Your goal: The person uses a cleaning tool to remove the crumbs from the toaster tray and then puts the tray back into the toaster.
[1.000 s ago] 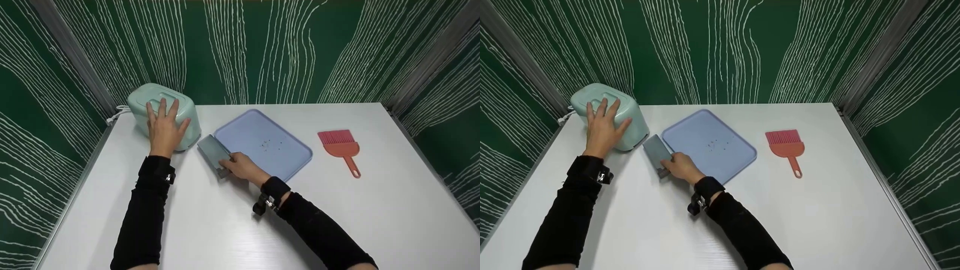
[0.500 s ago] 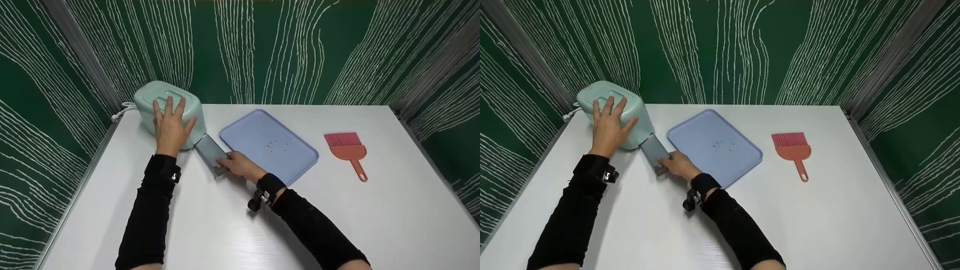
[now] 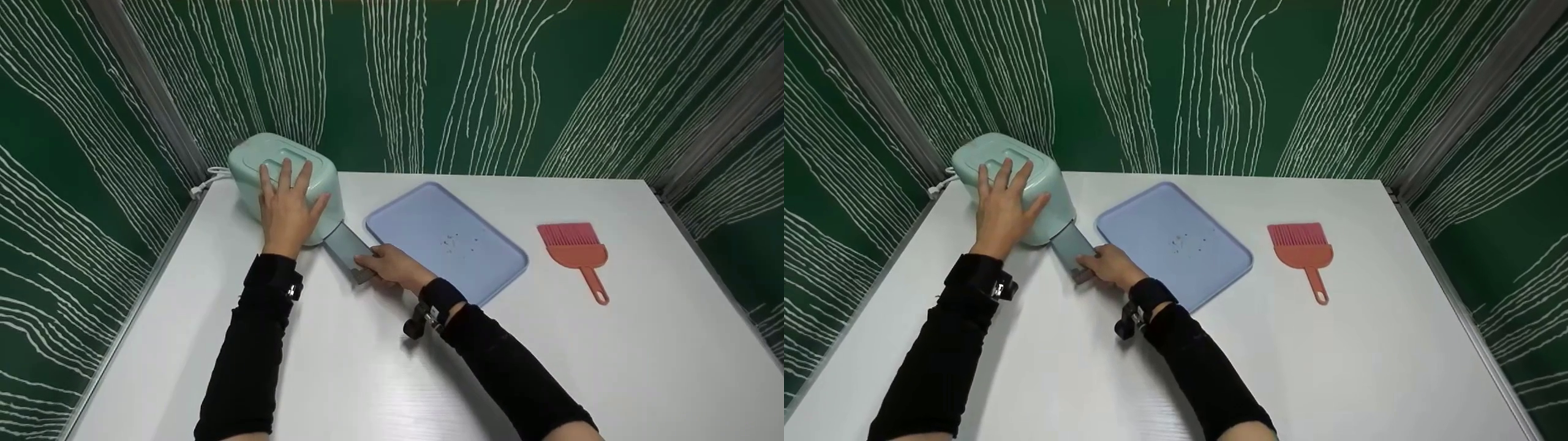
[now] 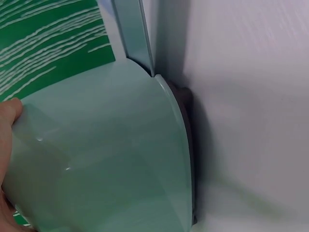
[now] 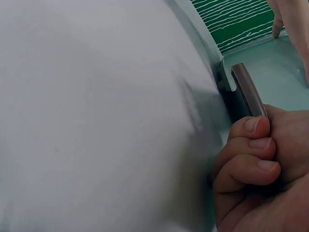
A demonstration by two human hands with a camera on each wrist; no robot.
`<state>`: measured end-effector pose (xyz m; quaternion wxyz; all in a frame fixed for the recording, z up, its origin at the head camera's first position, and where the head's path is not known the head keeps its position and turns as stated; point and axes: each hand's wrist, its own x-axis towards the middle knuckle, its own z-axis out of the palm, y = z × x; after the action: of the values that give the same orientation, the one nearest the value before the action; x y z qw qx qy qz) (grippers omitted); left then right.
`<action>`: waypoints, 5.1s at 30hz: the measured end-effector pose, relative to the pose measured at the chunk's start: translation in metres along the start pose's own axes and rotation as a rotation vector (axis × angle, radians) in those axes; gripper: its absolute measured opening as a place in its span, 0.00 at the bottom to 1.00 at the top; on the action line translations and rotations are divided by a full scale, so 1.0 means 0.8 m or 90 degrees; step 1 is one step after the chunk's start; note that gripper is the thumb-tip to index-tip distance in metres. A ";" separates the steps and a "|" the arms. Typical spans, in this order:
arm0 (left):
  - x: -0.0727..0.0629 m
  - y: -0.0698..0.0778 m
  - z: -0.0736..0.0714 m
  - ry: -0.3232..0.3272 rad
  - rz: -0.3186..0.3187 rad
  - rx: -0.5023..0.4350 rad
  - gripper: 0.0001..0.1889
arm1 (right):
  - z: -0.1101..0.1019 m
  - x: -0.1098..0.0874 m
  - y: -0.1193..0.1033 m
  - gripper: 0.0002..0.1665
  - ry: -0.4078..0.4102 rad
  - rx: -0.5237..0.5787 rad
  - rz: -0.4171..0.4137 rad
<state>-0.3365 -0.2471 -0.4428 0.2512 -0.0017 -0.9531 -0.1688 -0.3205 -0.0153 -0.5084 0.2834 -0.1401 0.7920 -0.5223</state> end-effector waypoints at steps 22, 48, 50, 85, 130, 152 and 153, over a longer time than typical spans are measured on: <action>-0.002 0.001 -0.004 -0.036 -0.015 0.018 0.38 | -0.001 0.012 -0.001 0.19 0.014 -0.016 0.013; -0.001 -0.002 -0.001 -0.012 -0.009 0.020 0.37 | 0.003 0.010 -0.003 0.18 0.171 -0.092 0.024; 0.000 -0.001 -0.001 -0.011 -0.009 0.016 0.37 | 0.005 0.011 -0.004 0.16 0.187 -0.088 0.020; -0.001 -0.002 0.001 -0.009 -0.020 0.002 0.37 | 0.037 0.045 -0.013 0.28 0.252 0.112 0.026; -0.005 -0.004 0.005 0.012 -0.010 0.019 0.36 | 0.057 0.082 -0.020 0.09 0.245 0.261 0.001; -0.004 -0.006 0.005 0.023 0.002 0.010 0.36 | 0.064 0.090 -0.024 0.11 0.232 0.223 -0.025; -0.004 -0.006 0.004 0.019 -0.001 0.013 0.36 | 0.064 0.091 -0.024 0.11 0.226 0.223 -0.024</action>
<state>-0.3357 -0.2504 -0.4488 0.2654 0.0038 -0.9509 -0.1594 -0.3493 -0.0994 -0.5280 0.1497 -0.0094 0.7240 -0.6733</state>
